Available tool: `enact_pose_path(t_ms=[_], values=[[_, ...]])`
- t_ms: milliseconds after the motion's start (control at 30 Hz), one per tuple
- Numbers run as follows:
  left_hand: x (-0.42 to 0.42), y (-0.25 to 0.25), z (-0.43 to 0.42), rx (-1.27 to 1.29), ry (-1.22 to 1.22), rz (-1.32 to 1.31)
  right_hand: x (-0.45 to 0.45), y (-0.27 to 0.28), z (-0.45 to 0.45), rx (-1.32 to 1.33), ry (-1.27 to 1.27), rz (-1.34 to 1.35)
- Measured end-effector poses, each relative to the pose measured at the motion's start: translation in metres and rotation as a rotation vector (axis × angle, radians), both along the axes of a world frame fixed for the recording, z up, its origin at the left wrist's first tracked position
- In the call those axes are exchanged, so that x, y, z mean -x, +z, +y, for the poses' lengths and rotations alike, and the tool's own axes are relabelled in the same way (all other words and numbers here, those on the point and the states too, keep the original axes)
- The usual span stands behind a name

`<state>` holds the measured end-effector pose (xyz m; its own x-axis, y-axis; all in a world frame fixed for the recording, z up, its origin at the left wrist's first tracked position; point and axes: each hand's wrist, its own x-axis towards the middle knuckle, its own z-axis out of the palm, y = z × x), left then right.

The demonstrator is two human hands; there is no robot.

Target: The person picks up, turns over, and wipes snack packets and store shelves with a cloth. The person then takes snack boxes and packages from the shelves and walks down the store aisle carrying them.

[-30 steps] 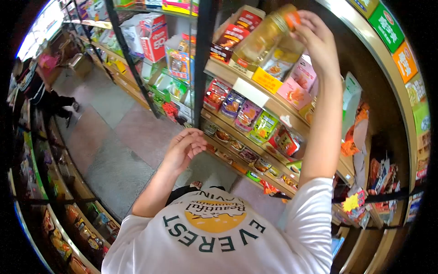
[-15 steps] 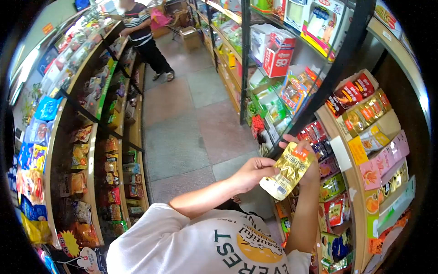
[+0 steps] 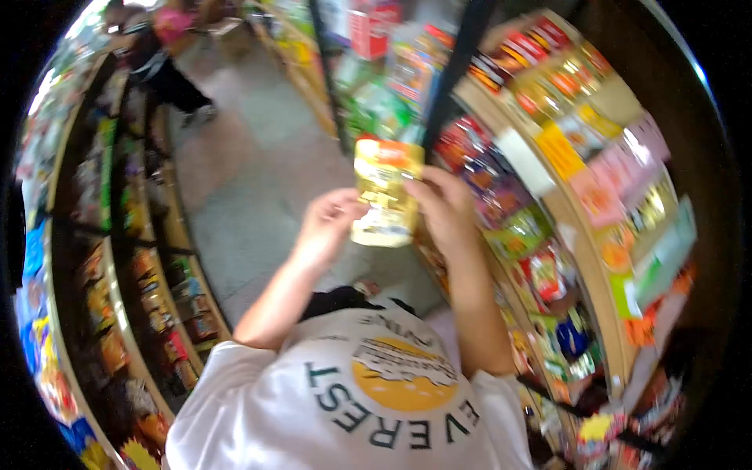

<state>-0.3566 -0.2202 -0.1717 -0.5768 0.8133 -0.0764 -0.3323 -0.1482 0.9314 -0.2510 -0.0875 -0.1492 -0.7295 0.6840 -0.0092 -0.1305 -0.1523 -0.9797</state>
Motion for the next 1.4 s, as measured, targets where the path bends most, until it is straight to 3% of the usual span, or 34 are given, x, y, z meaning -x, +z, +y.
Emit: enact_pose_path(t_ms=[67, 233, 600, 1067, 1233, 1400], values=[[0.000, -0.003, 0.003, -0.104, -0.060, -0.172, -0.005, 0.000, 0.000, -0.040, -0.044, -0.034], [0.002, -0.003, 0.009, -0.073, -0.116, -0.242, -0.013, 0.000, 0.005, -0.019, -0.017, 0.011], [0.000, -0.002, 0.005, -0.098, -0.099, -0.066, -0.021, 0.006, 0.001, 0.000, 0.049, 0.127], [-0.005, 0.017, -0.003, -0.210, -0.116, -0.110, -0.023, 0.020, -0.007, 0.047, 0.079, 0.203], [-0.002, 0.013, -0.003, -0.214, -0.139, -0.107, -0.026, 0.031, -0.013, -0.161, 0.016, 0.174], [-0.005, 0.016, -0.001, -0.223, -0.130, -0.160, -0.028, 0.035, -0.012, -0.159, 0.030, 0.185]])
